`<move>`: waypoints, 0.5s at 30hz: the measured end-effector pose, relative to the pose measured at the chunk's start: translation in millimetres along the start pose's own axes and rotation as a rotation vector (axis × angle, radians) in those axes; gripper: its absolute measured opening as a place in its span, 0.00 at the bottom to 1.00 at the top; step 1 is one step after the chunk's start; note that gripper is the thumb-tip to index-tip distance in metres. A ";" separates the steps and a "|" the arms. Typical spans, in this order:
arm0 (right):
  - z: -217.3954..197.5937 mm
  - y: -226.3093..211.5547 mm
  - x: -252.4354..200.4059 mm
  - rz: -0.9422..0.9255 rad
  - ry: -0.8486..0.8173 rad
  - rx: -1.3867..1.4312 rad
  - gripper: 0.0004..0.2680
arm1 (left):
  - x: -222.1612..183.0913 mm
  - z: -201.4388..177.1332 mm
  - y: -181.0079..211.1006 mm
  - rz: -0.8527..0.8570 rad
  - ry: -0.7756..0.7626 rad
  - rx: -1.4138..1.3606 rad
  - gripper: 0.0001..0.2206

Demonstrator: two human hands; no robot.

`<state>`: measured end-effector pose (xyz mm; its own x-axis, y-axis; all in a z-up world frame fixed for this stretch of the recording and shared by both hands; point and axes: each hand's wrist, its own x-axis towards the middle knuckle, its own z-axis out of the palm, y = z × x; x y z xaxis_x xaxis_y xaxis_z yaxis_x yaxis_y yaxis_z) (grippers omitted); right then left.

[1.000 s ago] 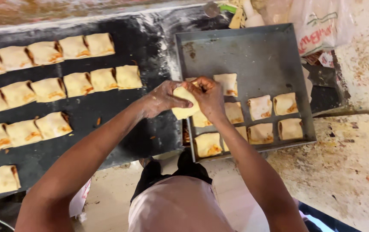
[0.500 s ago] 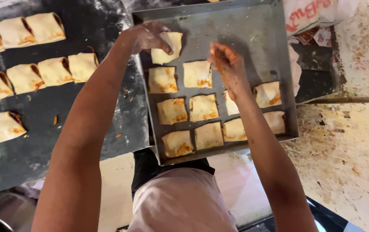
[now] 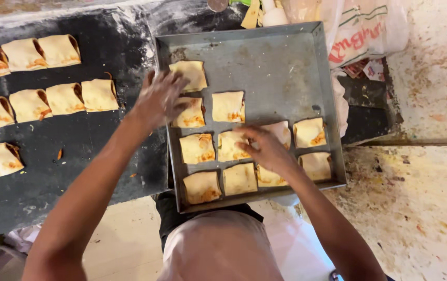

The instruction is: The person folds square pieces of dough over a filling and halves of boiled eggs by hand, then transfers the prepared pockets onto a large metal baking tray.

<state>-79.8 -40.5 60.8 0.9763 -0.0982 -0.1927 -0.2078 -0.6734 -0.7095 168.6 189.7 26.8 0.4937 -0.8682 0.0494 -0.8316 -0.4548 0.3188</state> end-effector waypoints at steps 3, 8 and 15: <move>14.1 -2.4 -0.4 -0.177 0.019 -0.126 0.16 | -40.0 -6.5 18.1 -0.025 0.006 0.011 0.28; 18.9 20.9 70.8 -0.257 0.196 -0.226 0.15 | -33.7 5.2 5.6 -0.042 0.082 -0.054 0.24; -15.6 10.6 164.4 0.067 -0.302 -0.425 0.36 | 87.7 34.4 -33.7 -0.123 -0.015 0.001 0.40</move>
<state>79.5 -75.2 32.2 0.8877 0.0224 -0.4598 -0.1649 -0.9170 -0.3631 231.2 122.0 -12.2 0.5885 -0.8085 -0.0044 -0.7651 -0.5586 0.3203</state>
